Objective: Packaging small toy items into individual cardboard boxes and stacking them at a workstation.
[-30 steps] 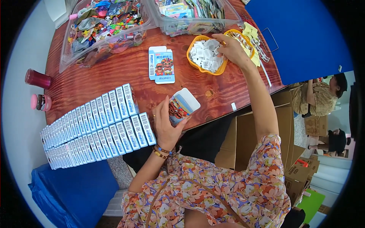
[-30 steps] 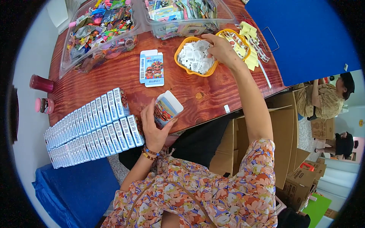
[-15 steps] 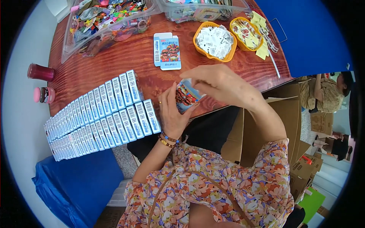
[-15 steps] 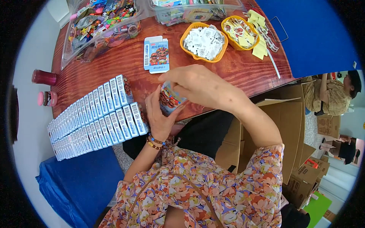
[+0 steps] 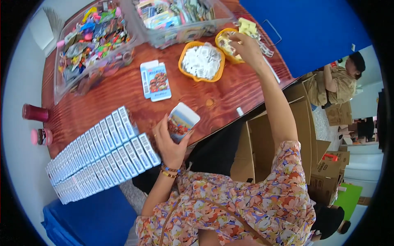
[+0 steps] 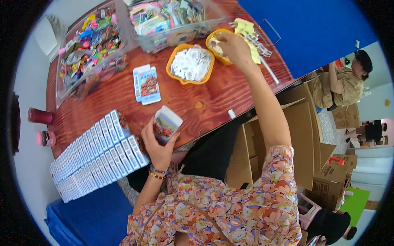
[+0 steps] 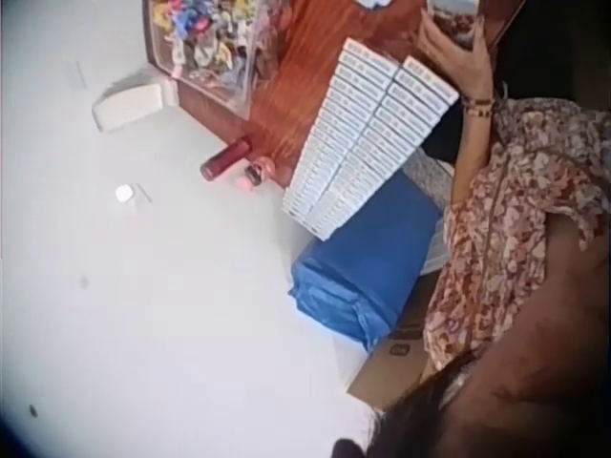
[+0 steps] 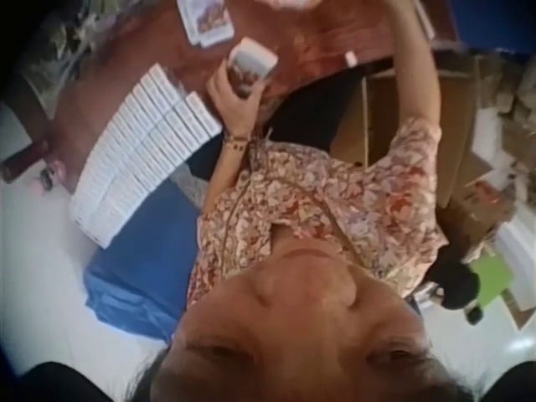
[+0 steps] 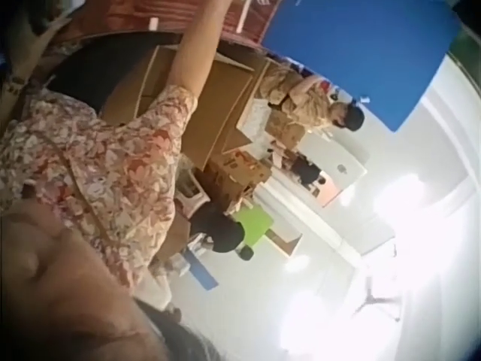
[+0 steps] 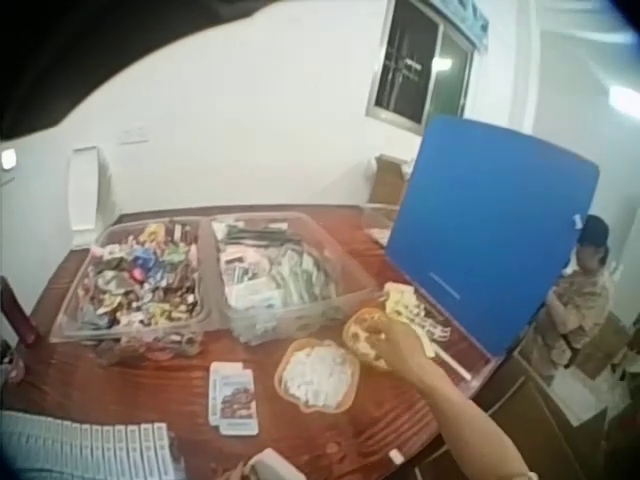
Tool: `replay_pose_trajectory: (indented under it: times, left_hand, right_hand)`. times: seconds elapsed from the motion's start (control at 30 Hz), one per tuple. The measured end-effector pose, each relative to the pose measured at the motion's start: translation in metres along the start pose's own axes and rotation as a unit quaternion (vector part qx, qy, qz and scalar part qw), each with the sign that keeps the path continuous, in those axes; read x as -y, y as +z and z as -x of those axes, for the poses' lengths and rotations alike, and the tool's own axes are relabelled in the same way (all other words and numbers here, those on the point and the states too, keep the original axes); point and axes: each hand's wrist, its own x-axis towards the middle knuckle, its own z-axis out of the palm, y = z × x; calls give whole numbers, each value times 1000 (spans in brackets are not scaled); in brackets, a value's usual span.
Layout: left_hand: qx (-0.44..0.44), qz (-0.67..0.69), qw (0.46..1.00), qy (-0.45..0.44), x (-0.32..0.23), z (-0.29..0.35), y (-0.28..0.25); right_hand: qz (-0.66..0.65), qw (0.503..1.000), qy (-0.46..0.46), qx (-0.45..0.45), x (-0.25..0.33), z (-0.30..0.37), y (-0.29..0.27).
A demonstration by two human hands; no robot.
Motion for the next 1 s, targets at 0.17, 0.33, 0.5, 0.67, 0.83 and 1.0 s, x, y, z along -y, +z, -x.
replay_pose_trajectory:
  times: [0.17,0.33,0.5,0.67,0.83,1.0]
  left_hand:
    - [5,-15,1000,21,1,-1,3]
    - [12,-15,1000,25,-1,-2,0]
    - [13,-11,1000,22,0,-4,3]
    - [9,-12,999,34,-3,-8,5]
    - [4,-26,1000,13,3,-3,4]
    - [-1,-21,999,41,1,-3,8]
  right_hand:
    - [121,991,35,38,-72,-39,13]
    - [125,991,31,27,-66,-42,13]
    - [9,994,104,17,-62,-39,-5]
    - [-91,993,-50,-48,-46,-13,-20]
    - [-235,922,-143,272,105,90,-18]
    - [33,943,-296,148,140,145,23]
